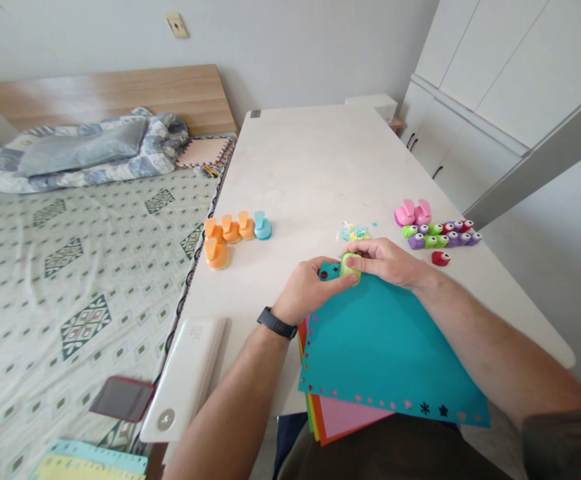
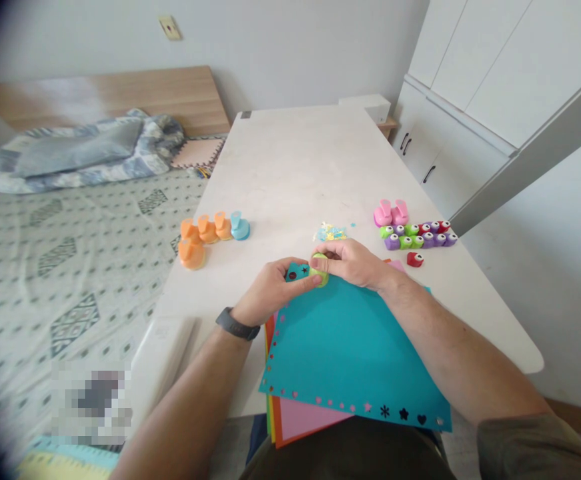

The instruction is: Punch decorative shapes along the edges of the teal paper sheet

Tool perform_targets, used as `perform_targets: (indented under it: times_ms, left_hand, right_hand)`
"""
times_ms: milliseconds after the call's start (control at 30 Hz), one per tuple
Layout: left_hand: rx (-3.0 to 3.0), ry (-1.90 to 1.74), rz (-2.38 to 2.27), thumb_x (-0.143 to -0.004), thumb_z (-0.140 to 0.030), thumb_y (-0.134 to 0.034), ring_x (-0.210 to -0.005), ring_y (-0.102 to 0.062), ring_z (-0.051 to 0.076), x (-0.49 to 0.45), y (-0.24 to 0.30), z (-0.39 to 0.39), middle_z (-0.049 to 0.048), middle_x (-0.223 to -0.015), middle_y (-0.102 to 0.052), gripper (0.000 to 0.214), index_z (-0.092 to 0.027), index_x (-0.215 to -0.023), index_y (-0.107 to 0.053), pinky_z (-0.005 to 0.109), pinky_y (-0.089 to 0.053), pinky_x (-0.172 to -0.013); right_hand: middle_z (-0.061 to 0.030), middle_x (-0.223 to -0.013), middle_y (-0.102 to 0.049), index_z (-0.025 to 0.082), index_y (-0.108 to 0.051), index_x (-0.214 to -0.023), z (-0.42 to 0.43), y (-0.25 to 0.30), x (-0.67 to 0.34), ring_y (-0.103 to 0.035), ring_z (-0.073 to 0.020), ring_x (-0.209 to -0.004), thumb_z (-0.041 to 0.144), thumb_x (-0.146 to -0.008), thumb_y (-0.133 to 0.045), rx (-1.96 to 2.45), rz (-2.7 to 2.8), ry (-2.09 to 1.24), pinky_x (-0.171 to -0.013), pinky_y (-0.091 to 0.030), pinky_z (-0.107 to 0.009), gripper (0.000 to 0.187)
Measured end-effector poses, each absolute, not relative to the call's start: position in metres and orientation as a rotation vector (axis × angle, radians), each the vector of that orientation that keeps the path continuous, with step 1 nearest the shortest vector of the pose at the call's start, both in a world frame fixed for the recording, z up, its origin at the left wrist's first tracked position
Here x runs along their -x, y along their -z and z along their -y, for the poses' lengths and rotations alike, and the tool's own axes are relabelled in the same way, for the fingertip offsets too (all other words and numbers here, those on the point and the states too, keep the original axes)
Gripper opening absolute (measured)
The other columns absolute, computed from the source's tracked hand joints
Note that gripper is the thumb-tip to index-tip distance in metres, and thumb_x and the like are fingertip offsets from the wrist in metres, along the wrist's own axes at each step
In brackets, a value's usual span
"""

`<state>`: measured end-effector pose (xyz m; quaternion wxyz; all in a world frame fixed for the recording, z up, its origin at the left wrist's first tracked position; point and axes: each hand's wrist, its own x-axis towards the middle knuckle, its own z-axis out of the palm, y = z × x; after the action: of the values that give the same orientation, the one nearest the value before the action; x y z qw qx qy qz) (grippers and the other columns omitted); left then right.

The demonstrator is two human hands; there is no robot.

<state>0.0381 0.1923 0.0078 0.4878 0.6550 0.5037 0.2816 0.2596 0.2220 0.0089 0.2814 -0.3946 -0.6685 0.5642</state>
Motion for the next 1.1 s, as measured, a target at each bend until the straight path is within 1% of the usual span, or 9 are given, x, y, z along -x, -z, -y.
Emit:
perform_targets:
  times_ms: [100,267,367,467,600,733,833,933,1100]
  left_hand:
    - [-1.580,-0.699,-1.268,-0.073,-0.061,-0.081,-0.069,-0.053,0.014,-0.0389,-0.0053,-0.1925,0.0004,-0.078,-0.068,0.054,-0.021,-0.110,-0.079,0.025,-0.039,-0.060]
    - [-1.569,-0.732,-1.303,-0.069,-0.061,-0.083,-0.067,-0.052,0.013,-0.0410,-0.0057,-0.1921,-0.0001,-0.076,-0.068,0.057,-0.018,-0.106,-0.079,0.025,-0.039,-0.061]
    - [-1.586,-0.734,-1.310,-0.072,-0.061,-0.081,-0.066,-0.051,0.013,-0.0421,-0.0069,-0.1912,-0.0005,-0.076,-0.067,0.054,-0.018,-0.105,-0.080,0.025,-0.038,-0.061]
    - [-1.584,-0.721,-1.302,-0.074,-0.061,-0.079,-0.063,-0.048,0.011,-0.0430,-0.0067,-0.1906,-0.0016,-0.074,-0.066,0.052,-0.019,-0.104,-0.080,0.025,-0.036,-0.059]
    - [-1.572,-0.714,-1.311,-0.074,-0.063,-0.078,-0.061,-0.044,0.011,-0.0437,-0.0053,-0.1908,-0.0023,-0.070,-0.062,0.053,-0.019,-0.103,-0.079,0.024,-0.033,-0.055]
    - [-1.577,-0.704,-1.312,-0.074,-0.066,-0.077,-0.060,-0.045,0.010,-0.0430,-0.0072,-0.1912,-0.0022,-0.070,-0.061,0.056,-0.018,-0.103,-0.078,0.024,-0.032,-0.054]
    - [-1.572,-0.699,-1.272,-0.073,-0.066,-0.078,-0.060,-0.046,0.010,-0.0413,-0.0105,-0.1916,-0.0021,-0.070,-0.062,0.057,-0.018,-0.105,-0.077,0.024,-0.033,-0.054]
    - [-1.543,-0.683,-1.233,-0.077,-0.067,-0.075,-0.057,-0.045,0.011,-0.0402,-0.0117,-0.1924,-0.0022,-0.067,-0.060,0.058,-0.018,-0.109,-0.077,0.024,-0.032,-0.052]
    - [-1.544,-0.691,-1.287,-0.080,-0.071,-0.070,-0.059,-0.047,0.012,-0.0409,-0.0084,-0.1942,0.0015,-0.073,-0.067,0.060,-0.016,-0.103,-0.079,0.024,-0.032,-0.052]
  right_hand:
    - [-0.0045,-0.088,-0.072,0.018,-0.076,-0.110,-0.2214,-0.0098,-0.2590,-0.062,-0.0195,-0.079,0.056,-0.090,-0.072,1.062,1.813,-1.496,-0.071,-0.048,-0.030,0.043]
    - [-0.0049,-0.090,-0.073,0.018,-0.076,-0.111,-0.2202,-0.0118,-0.2580,-0.063,-0.0204,-0.081,0.057,-0.090,-0.072,1.063,1.821,-1.497,-0.072,-0.049,-0.031,0.044]
    - [-0.0049,-0.090,-0.074,0.019,-0.077,-0.112,-0.2208,-0.0113,-0.2575,-0.065,-0.0217,-0.082,0.058,-0.088,-0.073,1.066,1.831,-1.474,-0.074,-0.050,-0.032,0.046]
    - [-0.0050,-0.089,-0.074,0.020,-0.078,-0.108,-0.2217,-0.0104,-0.2570,-0.065,-0.0223,-0.082,0.060,-0.087,-0.074,1.078,1.842,-1.456,-0.073,-0.050,-0.033,0.046]
    - [-0.0055,-0.086,-0.074,0.020,-0.079,-0.103,-0.2218,-0.0113,-0.2559,-0.066,-0.0234,-0.083,0.063,-0.084,-0.075,1.081,1.836,-1.455,-0.073,-0.051,-0.034,0.048]
    - [-0.0053,-0.085,-0.073,0.020,-0.079,-0.105,-0.2214,-0.0138,-0.2556,-0.065,-0.0248,-0.085,0.064,-0.083,-0.075,1.087,1.845,-1.445,-0.074,-0.052,-0.034,0.050]
    - [-0.0052,-0.088,-0.074,0.020,-0.079,-0.107,-0.2219,-0.0144,-0.2566,-0.065,-0.0244,-0.086,0.063,-0.084,-0.075,1.088,1.849,-1.446,-0.074,-0.052,-0.034,0.049]
    - [-0.0056,-0.091,-0.075,0.019,-0.078,-0.110,-0.2227,-0.0117,-0.2574,-0.065,-0.0231,-0.084,0.060,-0.086,-0.074,1.078,1.847,-1.478,-0.074,-0.051,-0.033,0.048]
    - [-0.0056,-0.095,-0.076,0.018,-0.076,-0.112,-0.2228,-0.0063,-0.2558,-0.066,-0.0205,-0.082,0.051,-0.091,-0.071,1.086,1.896,-1.464,-0.074,-0.051,-0.031,0.039]
